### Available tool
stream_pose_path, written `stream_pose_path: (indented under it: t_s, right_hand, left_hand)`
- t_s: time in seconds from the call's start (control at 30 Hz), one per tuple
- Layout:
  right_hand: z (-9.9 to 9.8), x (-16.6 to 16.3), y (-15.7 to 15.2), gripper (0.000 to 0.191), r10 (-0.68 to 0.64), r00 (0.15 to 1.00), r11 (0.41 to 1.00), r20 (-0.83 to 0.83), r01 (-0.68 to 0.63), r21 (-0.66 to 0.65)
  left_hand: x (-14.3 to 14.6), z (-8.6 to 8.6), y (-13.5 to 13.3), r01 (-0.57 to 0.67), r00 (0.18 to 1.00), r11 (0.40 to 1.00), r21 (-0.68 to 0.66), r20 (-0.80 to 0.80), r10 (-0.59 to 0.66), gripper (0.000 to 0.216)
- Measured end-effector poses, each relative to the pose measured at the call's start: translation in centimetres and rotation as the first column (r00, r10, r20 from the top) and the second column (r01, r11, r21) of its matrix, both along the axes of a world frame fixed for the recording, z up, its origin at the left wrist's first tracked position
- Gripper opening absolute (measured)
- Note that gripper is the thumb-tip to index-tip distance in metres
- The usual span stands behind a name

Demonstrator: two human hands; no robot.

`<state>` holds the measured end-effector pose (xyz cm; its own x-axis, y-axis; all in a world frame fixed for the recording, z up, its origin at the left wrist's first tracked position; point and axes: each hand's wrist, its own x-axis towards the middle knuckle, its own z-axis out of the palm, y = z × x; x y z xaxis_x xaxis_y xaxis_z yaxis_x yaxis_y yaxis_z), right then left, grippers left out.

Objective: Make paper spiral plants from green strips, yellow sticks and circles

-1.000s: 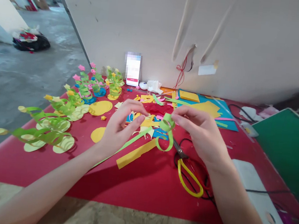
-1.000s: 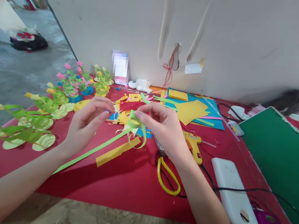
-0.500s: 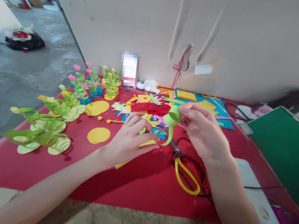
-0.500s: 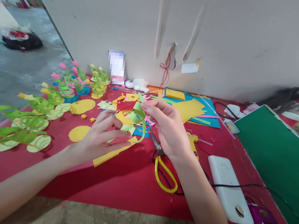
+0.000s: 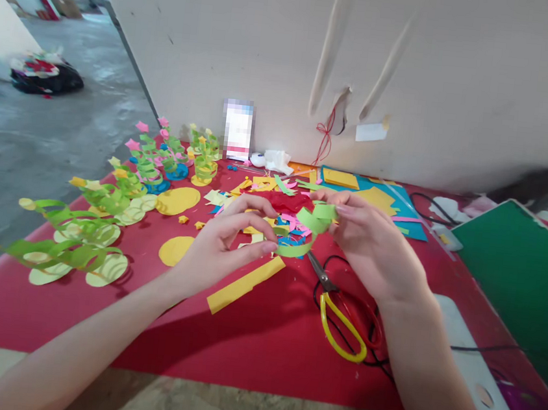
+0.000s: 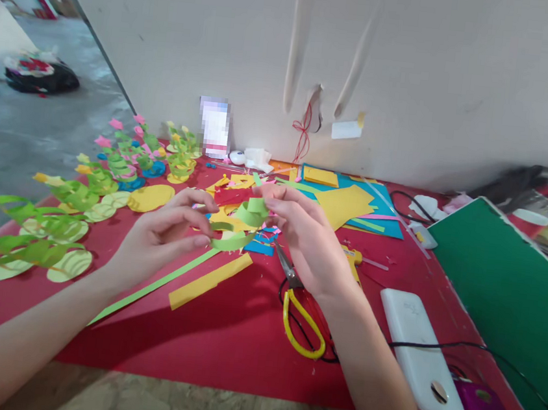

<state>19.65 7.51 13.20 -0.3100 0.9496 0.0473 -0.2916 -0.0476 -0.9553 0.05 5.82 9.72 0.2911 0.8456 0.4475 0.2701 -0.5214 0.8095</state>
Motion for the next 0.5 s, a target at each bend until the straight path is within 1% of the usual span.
stream_pose_path:
  t_s: [0.13,0.23,0.33,0.43,0.5]
  right_hand:
    - [0.0,-0.3,-0.2,0.013,0.136,0.991,0.989,-0.006,-0.136,-0.060]
    - [-0.1,-0.7,-0.6,0.015,0.212,0.975,0.971,-0.058,-0.217,-0.097]
    - [-0.3,-1.1,-1.0,0.016,0.214,0.970,0.967,-0.116,-0.227,-0.113]
    - [-0.4,-1.2,-1.2,0.013,0.169,0.978,0.972,-0.126,-0.187,-0.146]
    - [-0.5,-1.3,-1.3,0.010,0.151,0.979,0.971,-0.135,-0.172,-0.167]
  left_hand:
    - [0.0,0.2,0.2,0.015,0.998,1.000,-0.026,0.059,-0.013,0.005]
    - [0.1,0.2,0.3,0.043,0.993,0.997,-0.059,0.109,-0.036,0.006]
    - [0.2,0.2,0.3,0.079,0.988,0.993,-0.093,0.142,-0.065,0.005]
    - [0.2,0.0,0.3,0.100,0.981,0.987,-0.127,0.179,-0.076,0.003]
    - [0.3,-0.1,0.2,0.131,0.970,0.974,-0.184,0.227,-0.087,0.003]
